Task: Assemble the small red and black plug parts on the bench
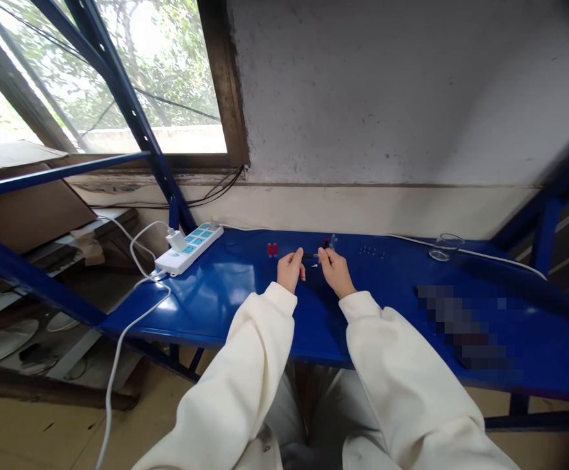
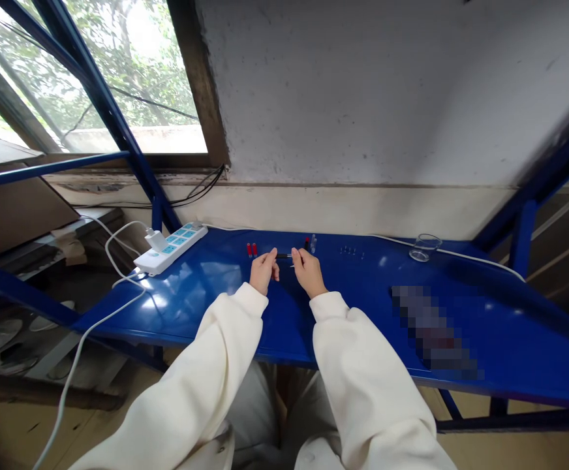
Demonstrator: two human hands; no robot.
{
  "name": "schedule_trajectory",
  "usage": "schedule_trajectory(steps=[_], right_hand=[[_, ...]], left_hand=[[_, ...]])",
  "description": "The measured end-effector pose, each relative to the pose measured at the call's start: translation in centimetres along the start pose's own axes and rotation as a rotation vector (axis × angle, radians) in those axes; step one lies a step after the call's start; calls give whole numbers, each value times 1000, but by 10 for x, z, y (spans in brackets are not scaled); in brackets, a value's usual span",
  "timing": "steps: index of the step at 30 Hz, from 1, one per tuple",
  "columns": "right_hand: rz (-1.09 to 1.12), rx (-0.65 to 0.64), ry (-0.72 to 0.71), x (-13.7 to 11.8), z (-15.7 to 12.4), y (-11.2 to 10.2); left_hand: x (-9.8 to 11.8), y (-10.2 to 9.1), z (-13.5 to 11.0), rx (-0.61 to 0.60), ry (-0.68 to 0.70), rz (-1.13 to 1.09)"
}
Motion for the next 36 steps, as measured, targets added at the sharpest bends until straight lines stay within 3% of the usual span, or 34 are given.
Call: schedule_trajectory(steps=[7, 10, 14, 16, 23, 28, 36], right_hand=[[44, 107, 57, 7, 2, -6], [137, 157, 116, 13, 4, -7], [250, 35, 122, 17, 7, 1], [278, -44, 116, 18, 8, 7], [263, -251, 121, 19, 6, 20], [268, -413, 119, 12, 0, 26], [122, -420, 19, 5, -1, 23]], left_hand=[[-2, -14, 7, 182, 22, -84], [-2, -13, 7, 154, 23, -67], [-3, 0, 5, -48, -4, 2], [-4, 2, 4, -89, -5, 6], [-5, -4, 7, 14, 29, 12], [-1, -6, 5, 52, 219, 229], [2, -7, 2, 34, 291, 441]])
Point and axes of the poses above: each hand's wrist, its own z-axis towards the middle knuckle, its own y-axis out of the palm, x = y × z, the point moved 4 cm from there along z, towards the middle knuckle, and after that the axes turned 3 degrees about y, right-handed, at the moved point
